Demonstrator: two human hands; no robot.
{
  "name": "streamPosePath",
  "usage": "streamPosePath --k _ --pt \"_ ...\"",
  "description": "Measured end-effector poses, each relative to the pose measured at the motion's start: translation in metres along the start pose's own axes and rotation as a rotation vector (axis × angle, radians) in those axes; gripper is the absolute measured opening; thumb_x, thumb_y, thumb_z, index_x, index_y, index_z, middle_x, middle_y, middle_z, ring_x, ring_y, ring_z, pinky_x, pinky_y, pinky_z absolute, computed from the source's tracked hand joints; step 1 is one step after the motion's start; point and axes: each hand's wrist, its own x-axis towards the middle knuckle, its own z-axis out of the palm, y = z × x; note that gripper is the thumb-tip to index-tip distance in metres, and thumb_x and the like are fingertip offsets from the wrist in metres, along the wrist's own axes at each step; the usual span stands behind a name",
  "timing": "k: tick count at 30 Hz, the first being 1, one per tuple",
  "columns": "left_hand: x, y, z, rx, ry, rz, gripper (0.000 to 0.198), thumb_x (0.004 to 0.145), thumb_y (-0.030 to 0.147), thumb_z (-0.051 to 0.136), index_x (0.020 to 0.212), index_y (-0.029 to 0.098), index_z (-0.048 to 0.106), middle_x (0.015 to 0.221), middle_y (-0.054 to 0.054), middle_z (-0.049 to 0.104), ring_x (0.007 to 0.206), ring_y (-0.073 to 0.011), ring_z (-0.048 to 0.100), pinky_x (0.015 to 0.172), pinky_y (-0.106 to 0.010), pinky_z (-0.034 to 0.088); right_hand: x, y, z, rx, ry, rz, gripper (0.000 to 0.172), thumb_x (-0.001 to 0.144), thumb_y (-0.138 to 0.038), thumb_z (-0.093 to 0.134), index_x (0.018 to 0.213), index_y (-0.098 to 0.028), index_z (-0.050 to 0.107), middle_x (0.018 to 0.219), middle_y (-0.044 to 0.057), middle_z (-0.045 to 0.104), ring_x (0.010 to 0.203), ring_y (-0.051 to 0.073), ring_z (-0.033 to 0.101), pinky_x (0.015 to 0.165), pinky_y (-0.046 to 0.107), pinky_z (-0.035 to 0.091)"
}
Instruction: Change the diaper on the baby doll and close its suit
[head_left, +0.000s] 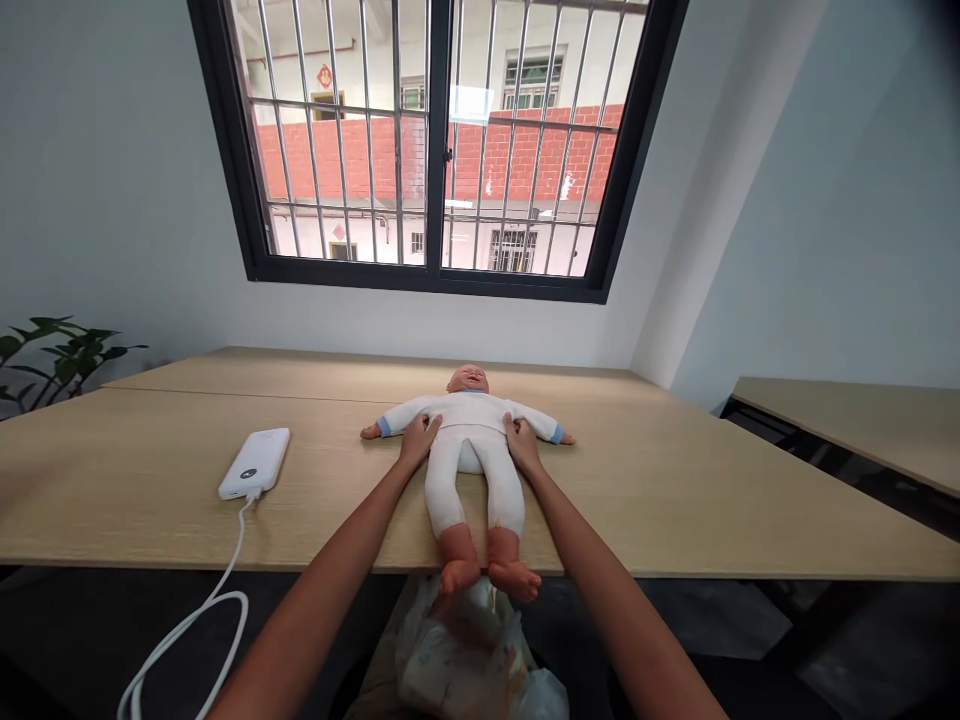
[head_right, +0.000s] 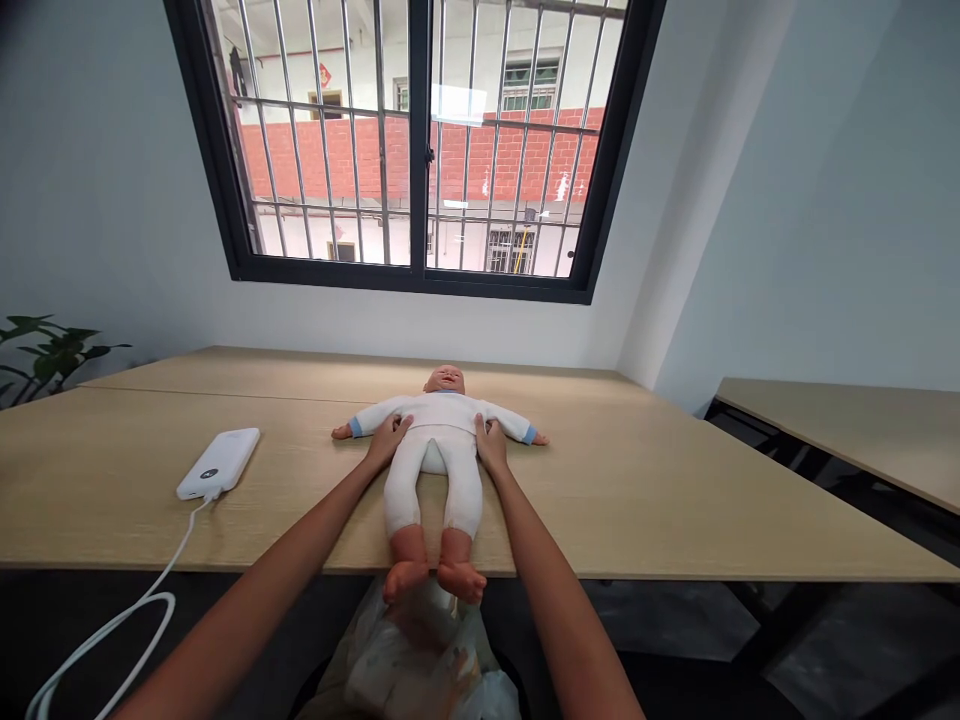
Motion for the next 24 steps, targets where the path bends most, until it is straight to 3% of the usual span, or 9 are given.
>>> streamPosePath --k 18,24 --pt "-0.003 0.009 -0.004 0.006 -0.03 -0.018 0.023 0.088 0.039 0.053 0.076 0.019 0.052 0.082 -0.008 0.065 0.084 -0.0231 0.062 0.077 -0.033 0.045 0.001 0.004 0.001 -0.017 0.005 -0.011 0.039 0.085 -0.057 0.043 0.074 -0.021 0.053 0.084 0.013 0.069 0.083 0.028 0.064 0.077 0.036 0.047" --pt "0.0 0.013 -0.009 0.075 0.059 0.003 0.022 0.087 0.038 0.055 0.081 0.021 0.044 0.082 -0.004 0.056 0.081 -0.0203 0.056 0.078 -0.033 0.043 0.001 0.007 -0.001 0.016 0.015 0.059 0.033 0.083 -0.048 0.048 0.081 -0.017 0.058 0.092 0.015 0.07 0.088 0.027 0.064 0.081 0.035 0.047"
